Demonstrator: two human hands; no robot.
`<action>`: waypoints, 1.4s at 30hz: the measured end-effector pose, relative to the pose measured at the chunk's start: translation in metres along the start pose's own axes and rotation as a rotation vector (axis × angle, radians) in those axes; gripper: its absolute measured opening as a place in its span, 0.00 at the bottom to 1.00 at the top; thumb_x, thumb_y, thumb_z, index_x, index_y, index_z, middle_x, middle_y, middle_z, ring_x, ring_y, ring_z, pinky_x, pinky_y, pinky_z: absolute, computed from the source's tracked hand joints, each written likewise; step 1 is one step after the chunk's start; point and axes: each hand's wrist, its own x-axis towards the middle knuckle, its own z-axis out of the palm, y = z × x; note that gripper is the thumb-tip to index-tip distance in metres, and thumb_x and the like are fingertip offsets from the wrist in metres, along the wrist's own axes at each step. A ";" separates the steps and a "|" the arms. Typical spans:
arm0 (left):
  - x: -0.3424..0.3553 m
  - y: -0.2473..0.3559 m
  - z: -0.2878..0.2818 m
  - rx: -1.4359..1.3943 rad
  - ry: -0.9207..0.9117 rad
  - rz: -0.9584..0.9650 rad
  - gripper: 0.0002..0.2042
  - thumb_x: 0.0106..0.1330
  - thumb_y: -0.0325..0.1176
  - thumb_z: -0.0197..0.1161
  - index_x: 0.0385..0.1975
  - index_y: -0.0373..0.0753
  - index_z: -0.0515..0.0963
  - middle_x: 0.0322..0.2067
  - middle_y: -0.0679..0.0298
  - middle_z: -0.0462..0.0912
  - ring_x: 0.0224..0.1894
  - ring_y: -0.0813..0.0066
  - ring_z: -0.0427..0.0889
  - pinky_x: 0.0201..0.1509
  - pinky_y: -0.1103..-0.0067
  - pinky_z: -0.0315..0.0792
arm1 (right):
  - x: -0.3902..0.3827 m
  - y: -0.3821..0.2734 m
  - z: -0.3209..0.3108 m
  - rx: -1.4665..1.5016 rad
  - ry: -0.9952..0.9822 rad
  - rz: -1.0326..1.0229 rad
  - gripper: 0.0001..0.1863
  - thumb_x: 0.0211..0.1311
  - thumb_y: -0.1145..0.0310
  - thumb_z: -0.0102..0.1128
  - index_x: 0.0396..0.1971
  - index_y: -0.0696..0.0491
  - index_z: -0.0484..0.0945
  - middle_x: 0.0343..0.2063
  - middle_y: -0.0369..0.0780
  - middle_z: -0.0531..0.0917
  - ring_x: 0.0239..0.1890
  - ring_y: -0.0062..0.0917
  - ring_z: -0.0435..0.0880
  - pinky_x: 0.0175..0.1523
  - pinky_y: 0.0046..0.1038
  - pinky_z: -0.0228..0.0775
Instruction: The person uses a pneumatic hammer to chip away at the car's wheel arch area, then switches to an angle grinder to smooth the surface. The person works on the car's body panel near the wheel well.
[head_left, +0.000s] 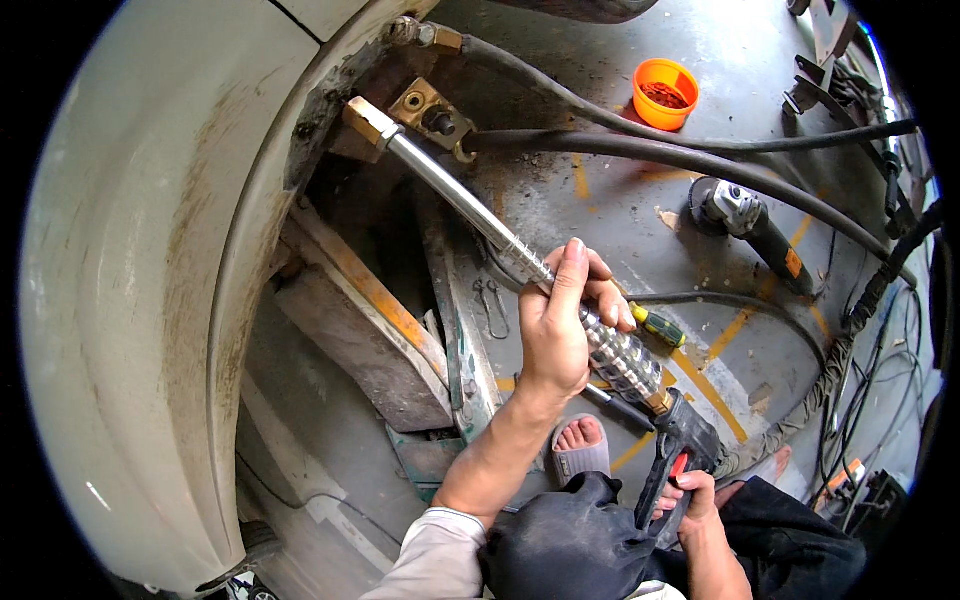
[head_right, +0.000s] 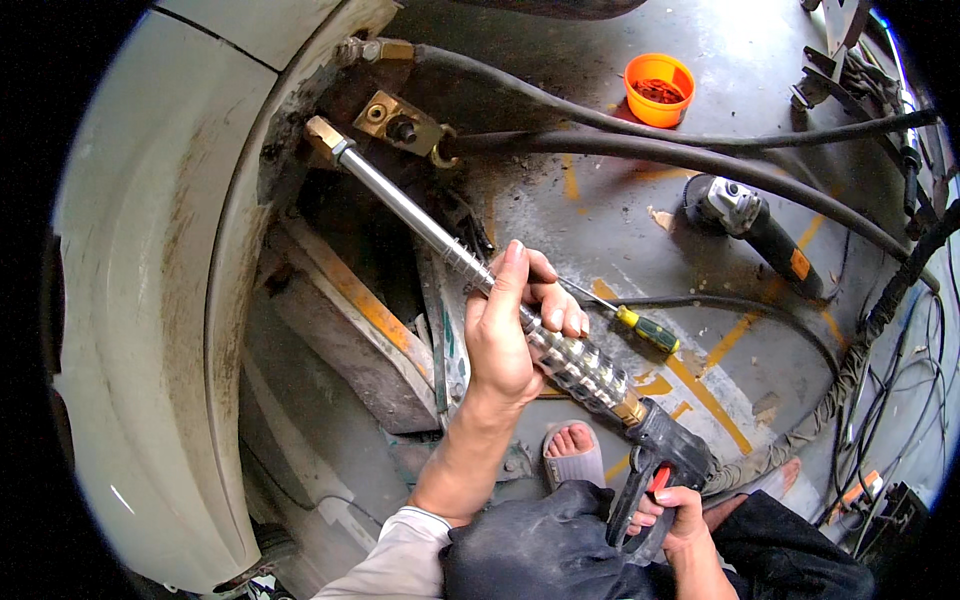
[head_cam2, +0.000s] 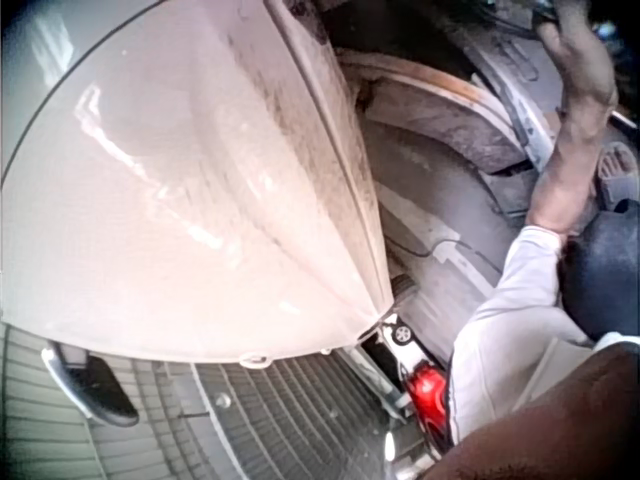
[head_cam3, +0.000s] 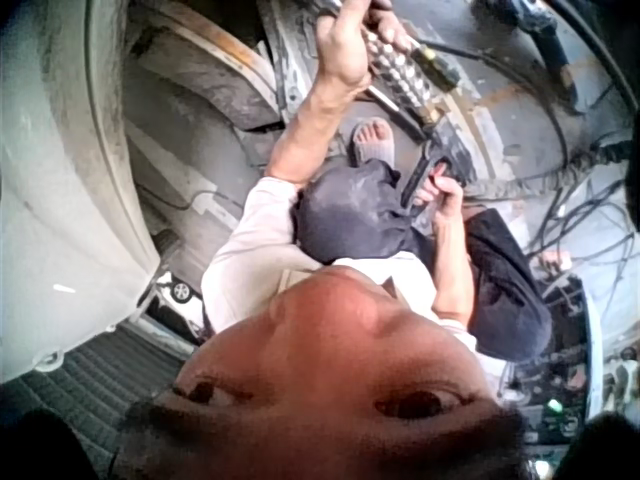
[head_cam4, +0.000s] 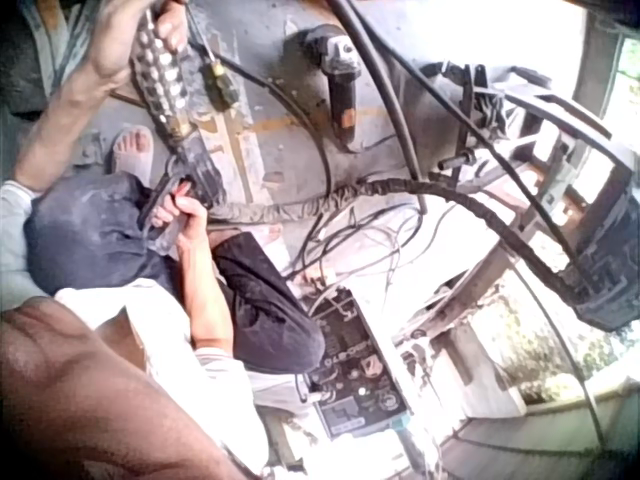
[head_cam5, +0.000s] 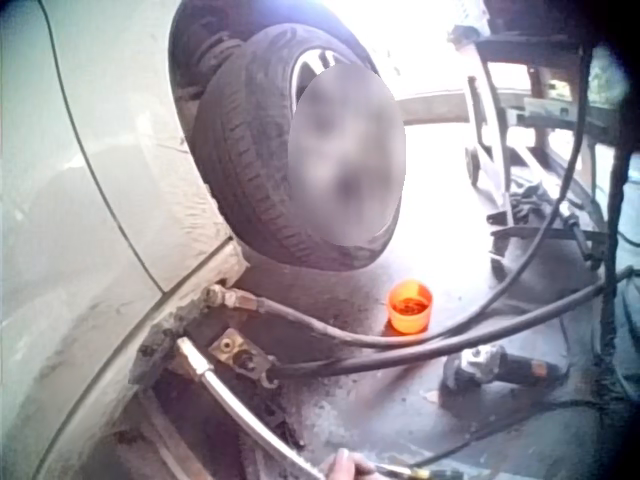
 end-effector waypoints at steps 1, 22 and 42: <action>0.000 0.001 0.000 0.001 0.004 -0.002 0.16 0.72 0.43 0.44 0.28 0.37 0.69 0.12 0.64 0.66 0.17 0.73 0.70 0.26 0.74 0.70 | -0.001 0.000 0.002 -0.007 0.009 -0.006 0.08 0.43 0.65 0.57 0.23 0.50 0.70 0.13 0.31 0.64 0.19 0.20 0.66 0.30 0.27 0.60; 0.055 0.088 -0.010 -0.012 0.055 0.086 0.13 0.67 0.43 0.50 0.32 0.39 0.74 0.12 0.73 0.68 0.16 0.79 0.70 0.25 0.79 0.70 | 0.005 -0.002 -0.001 -0.143 0.044 0.022 0.15 0.38 0.57 0.56 0.09 0.47 0.63 0.11 0.30 0.65 0.17 0.18 0.65 0.28 0.23 0.57; 0.000 -0.009 0.003 0.046 0.001 -0.011 0.19 0.72 0.45 0.44 0.30 0.32 0.69 0.12 0.64 0.68 0.17 0.72 0.72 0.25 0.76 0.71 | 0.008 -0.003 -0.016 -0.137 0.033 -0.039 0.14 0.41 0.59 0.56 0.10 0.48 0.63 0.11 0.29 0.65 0.17 0.17 0.65 0.29 0.23 0.60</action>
